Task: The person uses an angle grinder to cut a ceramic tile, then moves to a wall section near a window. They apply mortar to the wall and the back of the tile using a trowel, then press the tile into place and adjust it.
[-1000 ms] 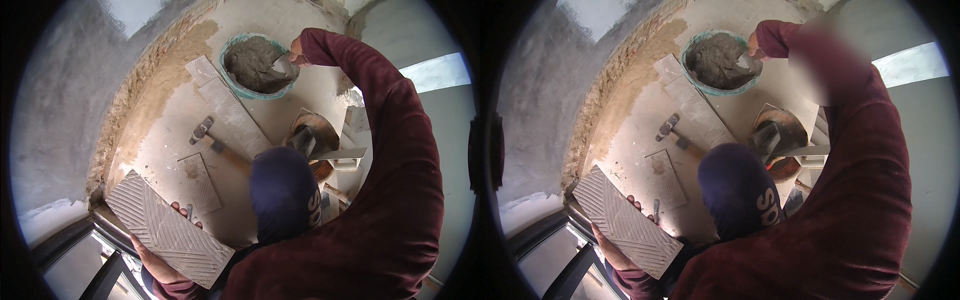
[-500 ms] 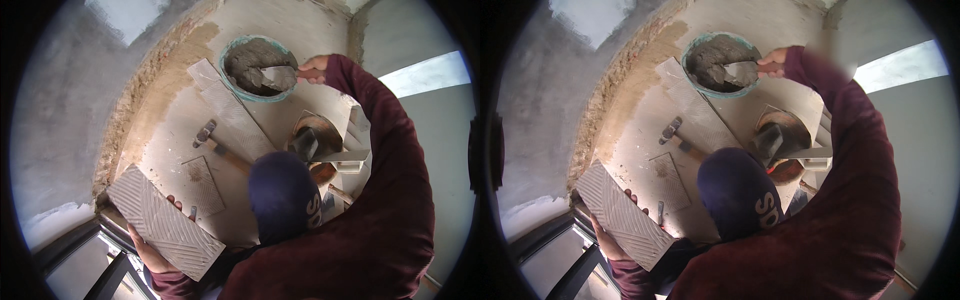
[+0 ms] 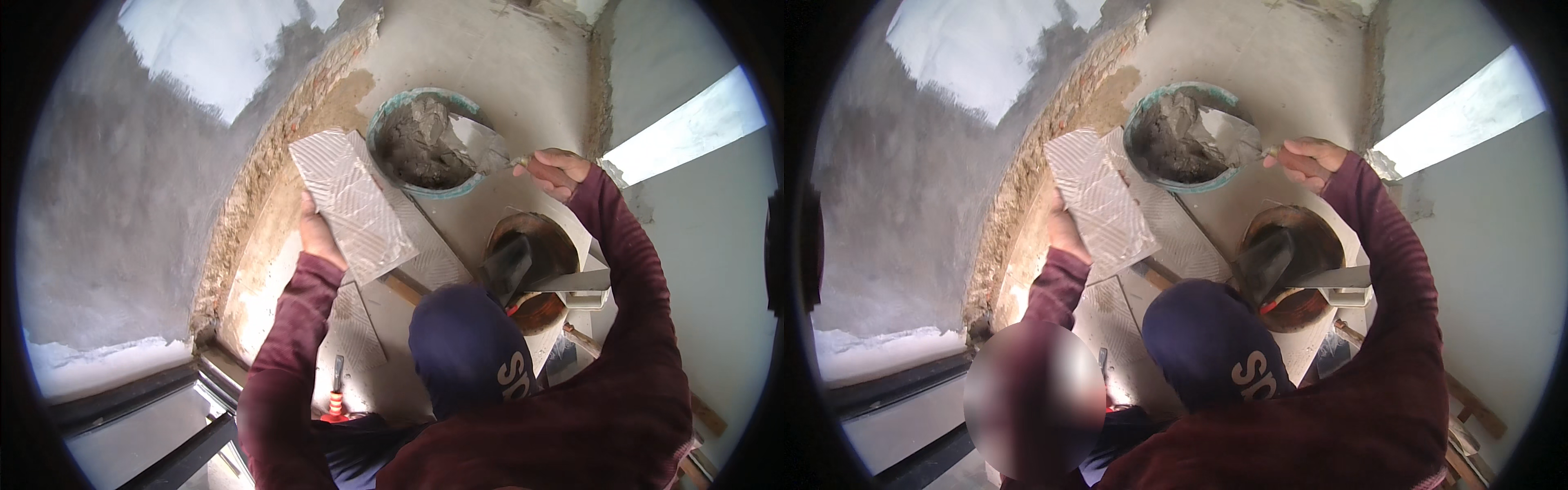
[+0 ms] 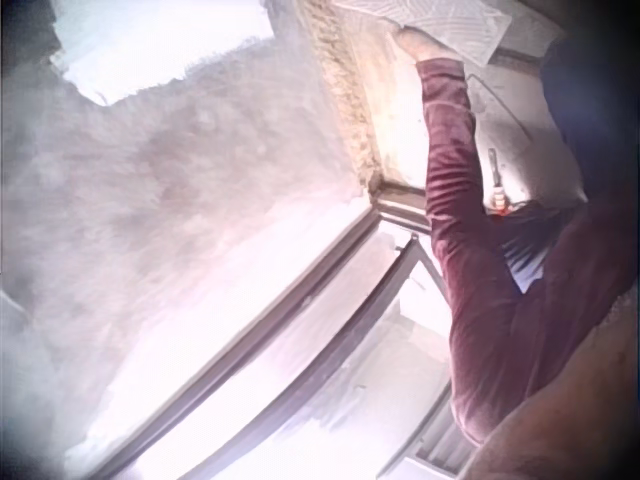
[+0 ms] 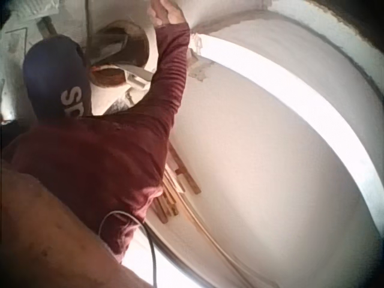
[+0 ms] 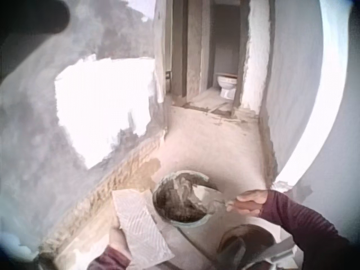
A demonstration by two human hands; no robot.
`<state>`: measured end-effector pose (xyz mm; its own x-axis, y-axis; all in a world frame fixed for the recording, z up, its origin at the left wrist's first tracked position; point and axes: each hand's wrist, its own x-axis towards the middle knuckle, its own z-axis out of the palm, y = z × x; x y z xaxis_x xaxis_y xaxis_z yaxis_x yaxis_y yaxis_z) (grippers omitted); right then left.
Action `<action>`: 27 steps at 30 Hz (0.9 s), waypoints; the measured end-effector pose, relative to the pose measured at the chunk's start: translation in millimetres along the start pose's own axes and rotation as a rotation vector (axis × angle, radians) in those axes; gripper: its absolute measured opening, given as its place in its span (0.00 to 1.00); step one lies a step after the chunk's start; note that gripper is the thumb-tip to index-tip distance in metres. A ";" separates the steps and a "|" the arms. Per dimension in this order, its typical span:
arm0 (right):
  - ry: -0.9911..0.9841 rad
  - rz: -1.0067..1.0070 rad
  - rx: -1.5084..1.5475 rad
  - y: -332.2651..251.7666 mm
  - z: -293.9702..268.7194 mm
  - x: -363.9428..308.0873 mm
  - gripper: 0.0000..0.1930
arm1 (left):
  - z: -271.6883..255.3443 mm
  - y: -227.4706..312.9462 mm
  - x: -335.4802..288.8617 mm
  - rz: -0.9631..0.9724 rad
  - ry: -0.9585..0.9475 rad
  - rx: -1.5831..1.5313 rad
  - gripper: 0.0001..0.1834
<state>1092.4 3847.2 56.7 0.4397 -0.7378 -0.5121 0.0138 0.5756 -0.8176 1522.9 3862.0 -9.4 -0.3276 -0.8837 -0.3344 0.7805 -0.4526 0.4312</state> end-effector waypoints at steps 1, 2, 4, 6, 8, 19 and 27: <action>0.028 -0.024 0.028 -1.7 3.6 -8.3 0.28 | 9.7 -10.8 14.1 -0.032 -0.047 -0.065 0.45; 0.023 -0.032 0.035 -4.9 9.3 -14.8 0.27 | 17.0 -17.1 22.4 -0.037 -0.051 -0.059 0.45; 0.023 -0.048 0.047 -11.9 21.9 -30.9 0.26 | 30.4 -32.0 34.7 -0.052 -0.053 -0.059 0.46; -0.048 -0.039 0.045 -14.3 34.7 -37.9 0.24 | 38.2 -44.4 45.5 -0.036 -0.048 -0.022 0.46; -0.016 -0.040 0.002 -12.9 54.5 -40.5 0.22 | 39.1 -53.7 53.7 -0.007 -0.053 0.019 0.45; 0.362 -0.661 -1.116 37.3 123.3 -46.5 0.13 | 51.1 -52.7 33.1 0.066 -0.028 -0.037 0.42; 0.462 -0.820 -1.379 57.8 151.1 -66.3 0.20 | 60.6 -19.3 1.1 0.173 -0.151 -0.118 0.49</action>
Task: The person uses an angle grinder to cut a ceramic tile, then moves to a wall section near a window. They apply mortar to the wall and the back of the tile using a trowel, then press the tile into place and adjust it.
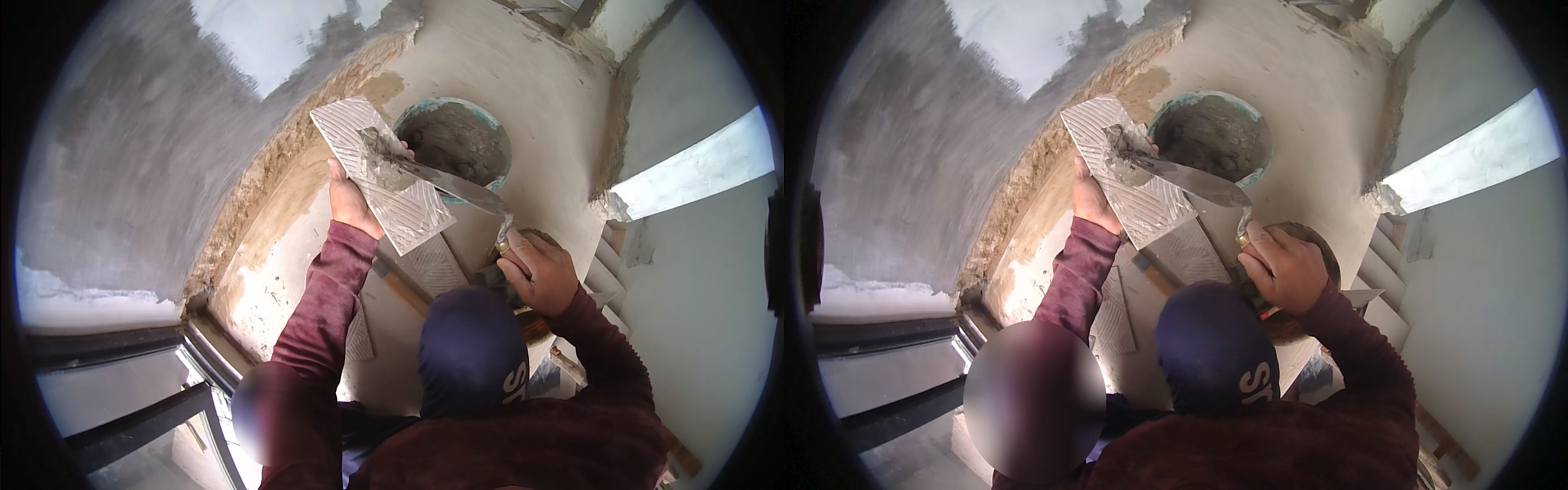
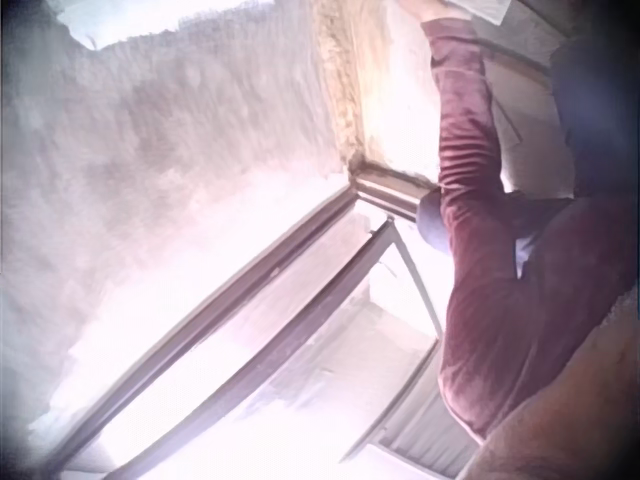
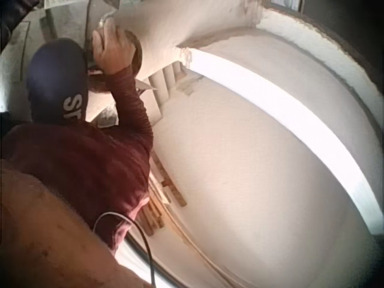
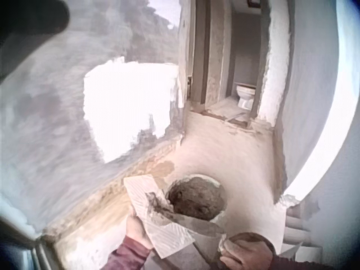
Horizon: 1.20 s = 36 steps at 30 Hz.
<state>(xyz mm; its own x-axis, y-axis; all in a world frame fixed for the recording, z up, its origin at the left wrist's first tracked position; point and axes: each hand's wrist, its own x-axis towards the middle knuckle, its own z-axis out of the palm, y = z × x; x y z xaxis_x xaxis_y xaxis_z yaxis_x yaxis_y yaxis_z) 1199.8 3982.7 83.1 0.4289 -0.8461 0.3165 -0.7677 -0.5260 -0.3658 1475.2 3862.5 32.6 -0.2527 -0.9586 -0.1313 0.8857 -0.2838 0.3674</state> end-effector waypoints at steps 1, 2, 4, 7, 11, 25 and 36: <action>0.015 -0.022 -0.006 -3.6 1.6 -1.6 0.21 | 0.6 3.4 -4.7 0.008 0.012 -0.024 0.50; 0.031 -0.039 -0.010 -6.8 5.4 -3.3 0.22 | 1.3 7.1 -9.6 0.016 0.023 -0.048 0.50; 0.063 -0.076 -0.019 -11.6 14.8 -5.2 0.22 | -0.5 15.1 -18.4 -0.010 -0.124 -0.200 0.51; 0.107 -0.141 -0.030 -15.0 19.8 -3.9 0.23 | -11.1 26.9 -25.8 -0.064 -0.394 -0.404 0.52; 0.105 -0.186 -0.087 -20.2 16.3 -5.2 0.22 | 0.6 36.8 -34.3 0.034 -0.177 -0.255 0.51; 0.162 -0.319 -0.204 -30.9 -3.6 -1.2 0.21 | 18.1 65.3 -53.4 0.445 -0.016 -0.226 0.40; 0.066 -0.309 -0.135 -67.9 -41.7 27.9 0.19 | 20.8 75.7 -63.9 0.543 -0.100 -0.070 0.40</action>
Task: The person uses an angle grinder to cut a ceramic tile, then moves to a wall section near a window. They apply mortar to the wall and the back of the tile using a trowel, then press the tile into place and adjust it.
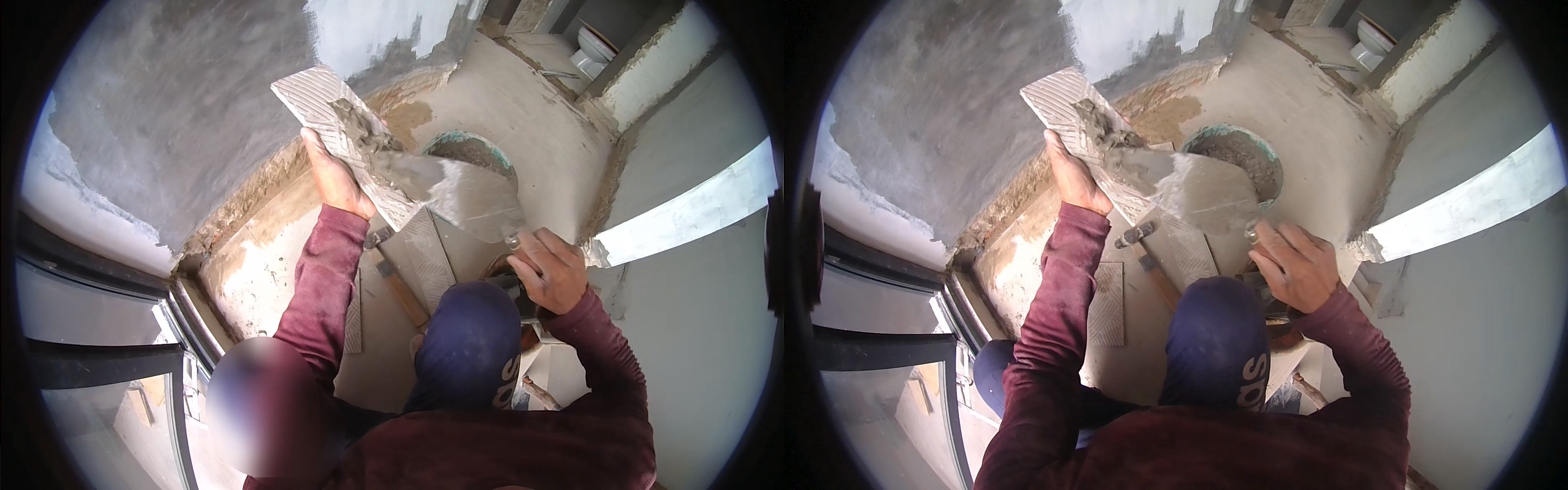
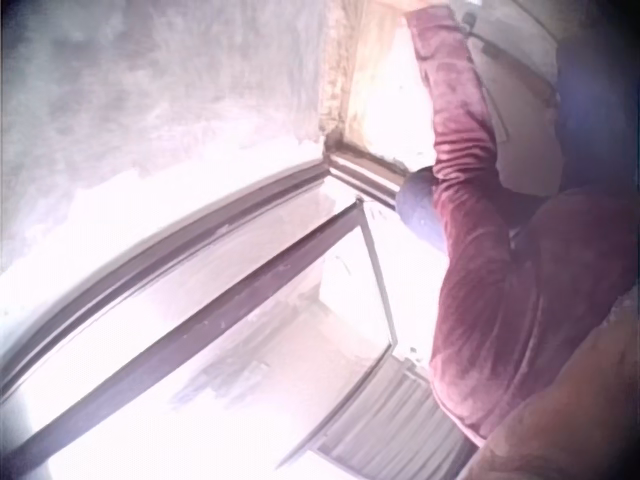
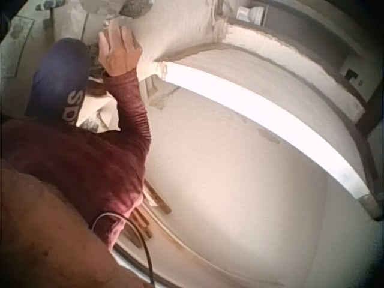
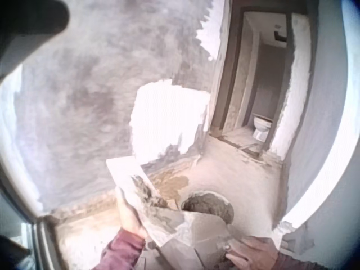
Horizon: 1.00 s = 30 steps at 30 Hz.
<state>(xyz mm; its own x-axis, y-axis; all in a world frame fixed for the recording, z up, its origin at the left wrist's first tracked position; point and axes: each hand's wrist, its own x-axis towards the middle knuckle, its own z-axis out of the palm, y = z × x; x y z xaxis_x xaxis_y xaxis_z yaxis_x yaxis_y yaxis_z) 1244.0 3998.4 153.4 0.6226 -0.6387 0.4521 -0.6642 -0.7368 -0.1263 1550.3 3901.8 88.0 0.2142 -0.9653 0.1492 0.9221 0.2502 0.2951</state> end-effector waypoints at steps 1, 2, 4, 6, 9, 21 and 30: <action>-0.011 0.004 -0.025 1.8 2.0 -1.5 0.20 | 1.1 -2.2 -0.5 -0.018 -0.008 -0.005 0.41; -0.021 0.008 -0.050 3.7 2.3 -4.8 0.20 | 3.6 -6.9 0.0 -0.034 0.034 -0.017 0.42; -0.041 -0.005 -0.073 7.6 1.6 -11.5 0.20 | -6.0 -1.8 0.8 -0.118 0.013 0.000 0.41; -0.048 -0.020 -0.094 13.5 -4.4 -18.6 0.20 | -2.1 3.5 -2.5 -0.206 0.050 0.016 0.43; -0.054 -0.036 -0.144 24.3 -16.0 -21.5 0.18 | -19.4 9.9 -2.5 -0.422 -0.087 -0.187 0.44; 0.036 -0.392 -0.053 97.6 18.6 31.9 0.19 | -47.7 -1.5 -33.0 -0.593 0.215 0.018 0.29; 0.058 -0.383 0.004 128.8 47.7 68.4 0.19 | -47.4 -3.1 -50.0 -0.640 0.138 0.042 0.37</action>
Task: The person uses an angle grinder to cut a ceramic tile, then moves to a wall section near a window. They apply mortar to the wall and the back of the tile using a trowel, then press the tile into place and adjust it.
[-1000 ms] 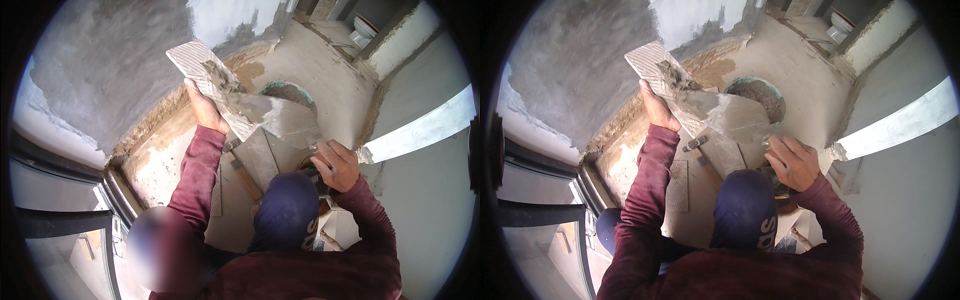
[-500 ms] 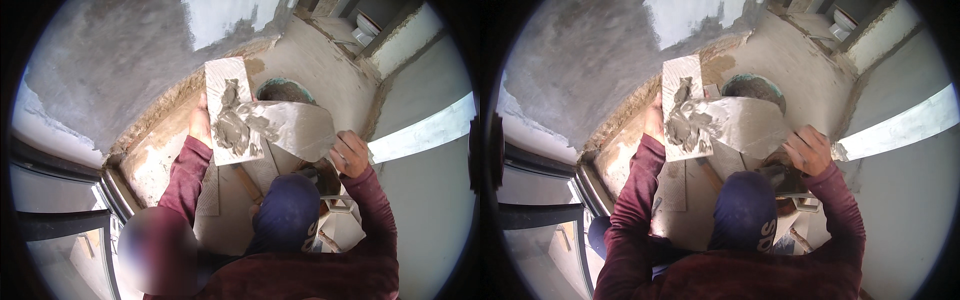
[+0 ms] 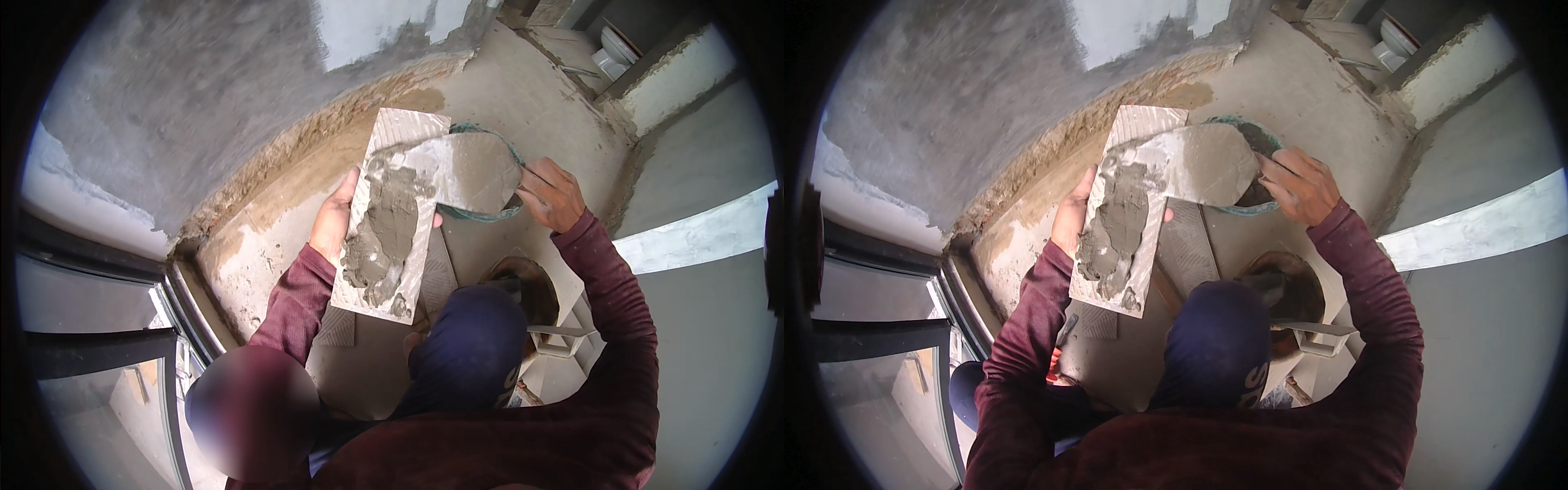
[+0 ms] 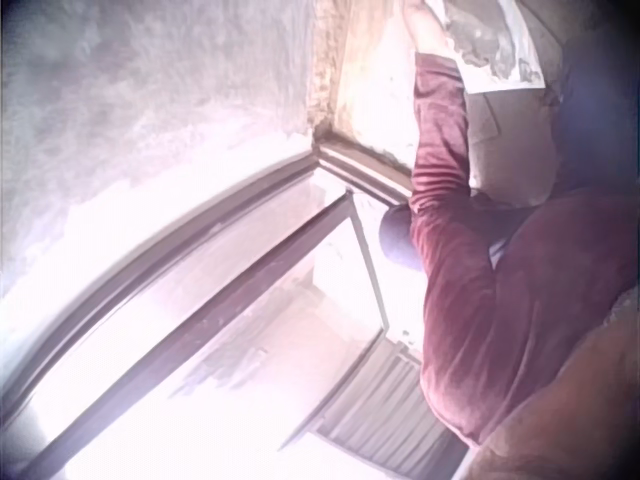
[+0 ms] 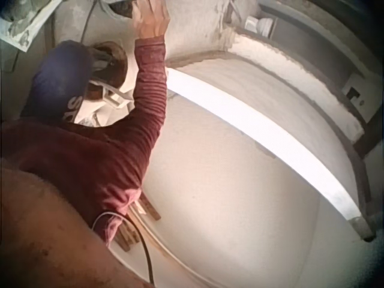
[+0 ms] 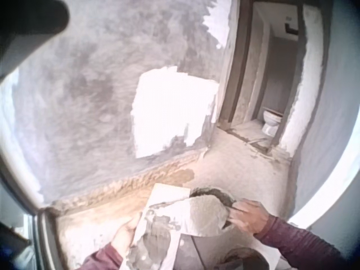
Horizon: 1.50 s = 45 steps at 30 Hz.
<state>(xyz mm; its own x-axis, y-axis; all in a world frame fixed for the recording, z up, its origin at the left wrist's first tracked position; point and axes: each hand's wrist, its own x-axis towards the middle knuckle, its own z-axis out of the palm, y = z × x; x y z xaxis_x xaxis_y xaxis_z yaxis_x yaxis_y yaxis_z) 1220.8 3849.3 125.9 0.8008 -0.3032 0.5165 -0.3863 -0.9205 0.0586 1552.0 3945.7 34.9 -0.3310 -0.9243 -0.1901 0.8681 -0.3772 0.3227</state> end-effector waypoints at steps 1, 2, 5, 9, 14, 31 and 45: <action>0.001 0.033 0.013 1.8 1.4 -2.2 0.19 | 3.7 -0.3 -1.3 -0.018 -0.026 0.014 0.38; 0.002 0.067 0.025 3.4 2.5 -4.7 0.19 | 5.5 0.5 -1.5 -0.034 -0.039 0.018 0.38; -0.009 0.206 0.081 -0.3 4.3 -13.1 0.17 | 7.5 2.4 -5.6 -0.043 -0.039 -0.006 0.38; 0.013 0.225 -0.001 -1.8 2.5 -31.1 0.15 | 11.4 -1.6 -6.8 -0.089 -0.056 -0.074 0.37; 0.035 0.366 -0.083 6.3 -23.2 -78.2 0.15 | 28.3 -5.8 -17.4 -0.138 -0.129 -0.192 0.35; -0.825 0.715 -0.460 58.8 42.1 -73.3 0.12 | 11.8 -9.3 -9.7 0.069 -0.280 -0.246 0.24; -1.154 0.744 -0.234 96.4 102.8 -41.6 0.17 | 6.9 -6.9 -4.9 0.041 -0.362 -0.321 0.40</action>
<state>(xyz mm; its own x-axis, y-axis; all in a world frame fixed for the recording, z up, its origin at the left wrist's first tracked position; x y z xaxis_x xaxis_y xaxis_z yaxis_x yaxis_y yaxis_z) 1197.3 3747.8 22.3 0.2528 -0.8329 -0.4923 -0.8582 -0.4281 0.2834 1545.1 3952.4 40.0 -0.3519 -0.9205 0.1700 0.9346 -0.3555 0.0098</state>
